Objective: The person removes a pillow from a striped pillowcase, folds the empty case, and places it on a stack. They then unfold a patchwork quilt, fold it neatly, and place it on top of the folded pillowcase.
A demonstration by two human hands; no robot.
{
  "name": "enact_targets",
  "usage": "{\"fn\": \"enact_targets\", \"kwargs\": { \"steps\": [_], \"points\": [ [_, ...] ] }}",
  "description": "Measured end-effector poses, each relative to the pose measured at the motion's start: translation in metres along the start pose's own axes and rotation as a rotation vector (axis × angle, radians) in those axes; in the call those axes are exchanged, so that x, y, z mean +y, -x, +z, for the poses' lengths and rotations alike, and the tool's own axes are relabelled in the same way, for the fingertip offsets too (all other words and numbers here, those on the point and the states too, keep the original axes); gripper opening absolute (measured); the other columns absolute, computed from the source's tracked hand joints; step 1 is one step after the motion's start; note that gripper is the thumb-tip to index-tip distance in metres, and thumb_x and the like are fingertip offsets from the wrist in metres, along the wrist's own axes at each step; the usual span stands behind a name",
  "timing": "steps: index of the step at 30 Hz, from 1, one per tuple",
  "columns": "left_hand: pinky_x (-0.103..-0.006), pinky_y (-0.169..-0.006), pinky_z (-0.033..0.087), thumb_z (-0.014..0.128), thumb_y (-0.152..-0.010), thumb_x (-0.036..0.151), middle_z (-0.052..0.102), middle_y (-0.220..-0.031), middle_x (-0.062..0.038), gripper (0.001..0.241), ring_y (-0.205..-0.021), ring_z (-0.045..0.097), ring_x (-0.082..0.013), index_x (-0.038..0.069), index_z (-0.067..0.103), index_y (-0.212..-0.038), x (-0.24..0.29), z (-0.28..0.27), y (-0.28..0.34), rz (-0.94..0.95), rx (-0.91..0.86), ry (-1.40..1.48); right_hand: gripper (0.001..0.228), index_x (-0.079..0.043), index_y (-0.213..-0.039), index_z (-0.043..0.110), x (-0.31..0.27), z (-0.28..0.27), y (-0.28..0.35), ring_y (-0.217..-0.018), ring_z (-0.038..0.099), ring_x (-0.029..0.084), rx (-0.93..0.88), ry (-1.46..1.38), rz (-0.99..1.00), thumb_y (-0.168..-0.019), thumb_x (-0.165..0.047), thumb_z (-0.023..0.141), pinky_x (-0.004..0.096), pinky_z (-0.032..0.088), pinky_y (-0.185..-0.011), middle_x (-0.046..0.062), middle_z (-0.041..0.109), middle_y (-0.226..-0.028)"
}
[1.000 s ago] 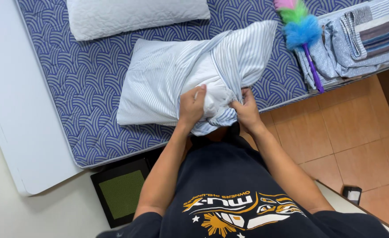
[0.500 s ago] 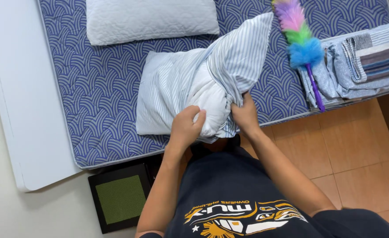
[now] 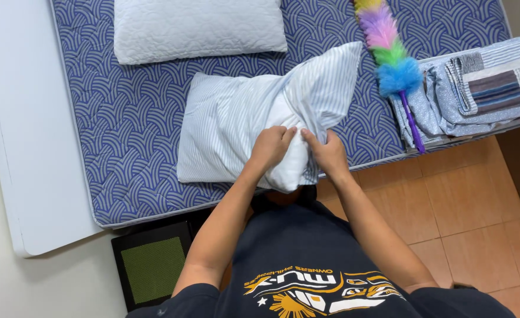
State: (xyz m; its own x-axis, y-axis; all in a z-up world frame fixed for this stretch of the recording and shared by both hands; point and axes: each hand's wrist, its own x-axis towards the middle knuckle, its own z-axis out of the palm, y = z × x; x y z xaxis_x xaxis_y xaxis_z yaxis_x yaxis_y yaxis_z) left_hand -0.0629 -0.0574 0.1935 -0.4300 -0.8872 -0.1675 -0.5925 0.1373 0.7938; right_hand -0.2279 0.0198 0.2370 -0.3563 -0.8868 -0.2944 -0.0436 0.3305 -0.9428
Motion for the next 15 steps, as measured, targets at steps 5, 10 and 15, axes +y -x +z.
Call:
{"fn": "enact_targets", "kwargs": {
  "steps": [5,10,15],
  "points": [
    [-0.0529,-0.074,0.052,0.054,-0.097,0.053,0.072,-0.086,-0.021,0.055,-0.081,0.069,-0.0427,0.001,0.071,-0.087,0.013,-0.008,-0.007,-0.042,0.094,-0.116,0.058,0.01,-0.093,0.071,0.031,-0.017,-0.025,-0.074,0.064,0.021,0.003,0.533,0.036,-0.099,-0.047,0.066,0.036,0.049,-0.07,0.019,0.068,-0.081],
    [-0.0554,-0.073,0.05,0.05,-0.103,0.056,0.066,-0.093,-0.032,0.064,-0.085,0.065,-0.0496,-0.006,0.066,-0.097,0.018,0.014,-0.035,-0.041,0.228,-0.171,0.05,0.012,-0.103,0.072,0.043,-0.005,-0.028,-0.082,0.063,0.019,-0.26,0.143,0.013,-0.1,-0.038,0.066,0.032,0.05,-0.074,0.015,0.07,-0.089],
    [-0.0546,-0.089,0.051,0.032,-0.104,0.063,0.075,-0.097,-0.028,0.072,-0.097,0.069,-0.0458,0.004,0.073,-0.097,0.056,-0.014,-0.007,-0.26,0.016,-0.119,0.071,0.01,-0.141,0.043,0.019,0.001,-0.028,-0.113,0.061,0.016,-0.366,-0.143,-0.096,-0.083,-0.014,0.075,0.029,0.051,-0.096,0.014,0.06,-0.13]
  ]
}}
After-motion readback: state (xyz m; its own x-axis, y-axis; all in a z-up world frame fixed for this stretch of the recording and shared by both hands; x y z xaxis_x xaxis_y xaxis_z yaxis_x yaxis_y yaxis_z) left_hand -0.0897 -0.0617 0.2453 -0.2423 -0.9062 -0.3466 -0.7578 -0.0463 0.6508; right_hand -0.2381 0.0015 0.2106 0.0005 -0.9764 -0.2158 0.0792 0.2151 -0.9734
